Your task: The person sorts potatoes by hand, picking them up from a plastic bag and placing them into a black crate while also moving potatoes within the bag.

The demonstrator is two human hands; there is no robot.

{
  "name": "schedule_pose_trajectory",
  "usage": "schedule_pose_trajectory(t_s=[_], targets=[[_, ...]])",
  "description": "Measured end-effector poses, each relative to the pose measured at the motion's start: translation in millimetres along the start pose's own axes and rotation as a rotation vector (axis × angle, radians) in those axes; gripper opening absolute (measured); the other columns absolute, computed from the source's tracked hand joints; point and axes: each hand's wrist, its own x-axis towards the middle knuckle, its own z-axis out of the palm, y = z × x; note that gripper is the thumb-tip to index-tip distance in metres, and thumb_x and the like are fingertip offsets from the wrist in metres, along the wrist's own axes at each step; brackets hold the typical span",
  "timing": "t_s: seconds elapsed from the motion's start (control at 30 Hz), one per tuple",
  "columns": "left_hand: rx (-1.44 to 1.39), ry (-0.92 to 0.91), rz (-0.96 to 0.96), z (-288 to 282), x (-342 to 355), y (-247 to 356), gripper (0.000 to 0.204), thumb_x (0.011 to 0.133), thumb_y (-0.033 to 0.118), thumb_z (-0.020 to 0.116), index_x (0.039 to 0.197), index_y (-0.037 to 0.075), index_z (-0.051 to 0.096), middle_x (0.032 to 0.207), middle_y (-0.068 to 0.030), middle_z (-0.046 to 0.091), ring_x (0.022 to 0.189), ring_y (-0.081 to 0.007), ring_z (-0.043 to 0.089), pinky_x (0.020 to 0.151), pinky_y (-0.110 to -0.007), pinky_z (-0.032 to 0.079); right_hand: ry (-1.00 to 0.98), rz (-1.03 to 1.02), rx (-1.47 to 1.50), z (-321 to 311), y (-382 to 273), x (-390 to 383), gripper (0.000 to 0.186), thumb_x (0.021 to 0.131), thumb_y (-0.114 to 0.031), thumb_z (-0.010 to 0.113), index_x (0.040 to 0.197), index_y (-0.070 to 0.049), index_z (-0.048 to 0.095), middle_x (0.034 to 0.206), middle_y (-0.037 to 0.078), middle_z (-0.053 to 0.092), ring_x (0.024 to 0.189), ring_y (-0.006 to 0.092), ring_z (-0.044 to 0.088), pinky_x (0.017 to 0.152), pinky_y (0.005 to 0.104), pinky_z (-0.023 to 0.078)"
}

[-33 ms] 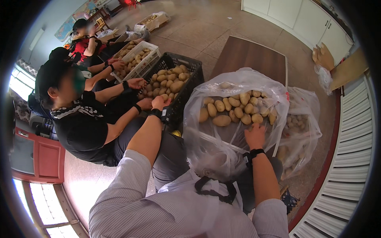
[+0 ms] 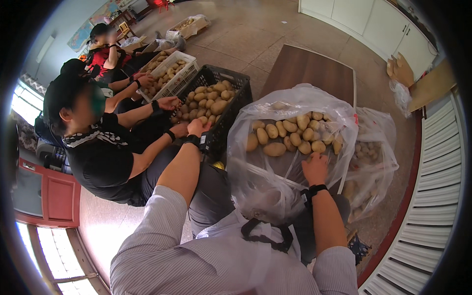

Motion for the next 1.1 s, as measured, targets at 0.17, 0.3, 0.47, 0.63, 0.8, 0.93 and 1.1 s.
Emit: schedule_pose_trajectory(t_s=[0.17,0.3,0.47,0.63,0.8,0.93,1.1], targets=[[-0.079,0.096,-0.111,11.6,-1.0,-4.4,0.037,0.081,0.043,0.066,0.075,0.006,0.071,0.084,-0.0158,0.070,0.080,-0.0330,0.067,0.065,-0.044,0.053,-0.054,-0.062,-0.027,4.8,-8.6,-8.2,0.049,0.075,-0.026,0.075,0.113,-0.008,0.051,0.121,0.018,0.045,0.110,0.0415,0.052,0.091,0.0470,0.047],[-0.205,0.082,-0.084,40.3,23.1,-36.6,0.031,0.080,0.034,0.069,0.072,0.004,0.068,0.071,-0.0147,0.068,0.067,-0.0281,0.068,0.059,-0.040,0.053,-0.070,-0.103,0.048,8.4,-19.0,-8.4,0.053,0.075,-0.020,0.077,0.117,-0.006,0.047,0.121,0.018,0.044,0.107,0.0439,0.053,0.089,0.0480,0.048],[-1.777,-0.097,-0.875,44.8,25.7,85.7,0.018,0.088,0.019,0.058,0.097,0.004,0.060,0.076,-0.0103,0.064,0.060,-0.0243,0.064,0.051,-0.032,0.052,-0.014,-0.032,-0.056,3.2,16.5,-7.1,0.057,0.073,-0.017,0.077,0.118,-0.006,0.045,0.122,0.020,0.042,0.106,0.0461,0.053,0.088,0.0496,0.049],[-1.697,0.071,-0.712,-25.5,4.0,69.2,0.012,0.086,0.010,0.050,0.094,0.002,0.054,0.086,-0.0152,0.059,0.070,-0.0310,0.064,0.060,-0.043,0.057,-0.048,-0.100,0.075,20.4,-16.7,-14.3,0.052,0.071,-0.017,0.073,0.115,-0.005,0.048,0.122,0.022,0.044,0.107,0.0442,0.053,0.090,0.0485,0.047],[-1.652,-0.148,-0.625,-42.8,-13.9,98.5,0.030,0.090,0.014,0.051,0.117,0.000,0.050,0.102,-0.0147,0.058,0.085,-0.0291,0.067,0.065,-0.038,0.059,-0.141,0.157,0.377,45.0,14.6,12.4,0.050,0.075,-0.022,0.066,0.119,-0.006,0.050,0.114,0.020,0.055,0.101,0.0400,0.058,0.085,0.0441,0.049],[-1.597,-0.231,-0.552,-49.3,-21.3,106.7,0.033,0.090,0.015,0.053,0.119,0.001,0.050,0.105,-0.0135,0.055,0.087,-0.0297,0.064,0.070,-0.040,0.058,-0.157,0.349,0.687,30.9,-7.0,13.6,0.046,0.081,-0.025,0.059,0.122,-0.007,0.050,0.101,0.015,0.063,0.072,0.0268,0.066,0.045,0.0332,0.049],[-1.599,-0.422,-0.445,-59.3,-24.7,132.5,0.039,0.087,0.017,0.059,0.121,0.001,0.049,0.107,-0.0119,0.054,0.086,-0.0298,0.063,0.072,-0.040,0.057,-0.257,0.391,1.136,10.6,-11.4,13.6,0.039,0.084,-0.026,0.056,0.117,-0.006,0.053,0.093,0.012,0.064,0.061,0.0229,0.065,0.043,0.0318,0.047]])
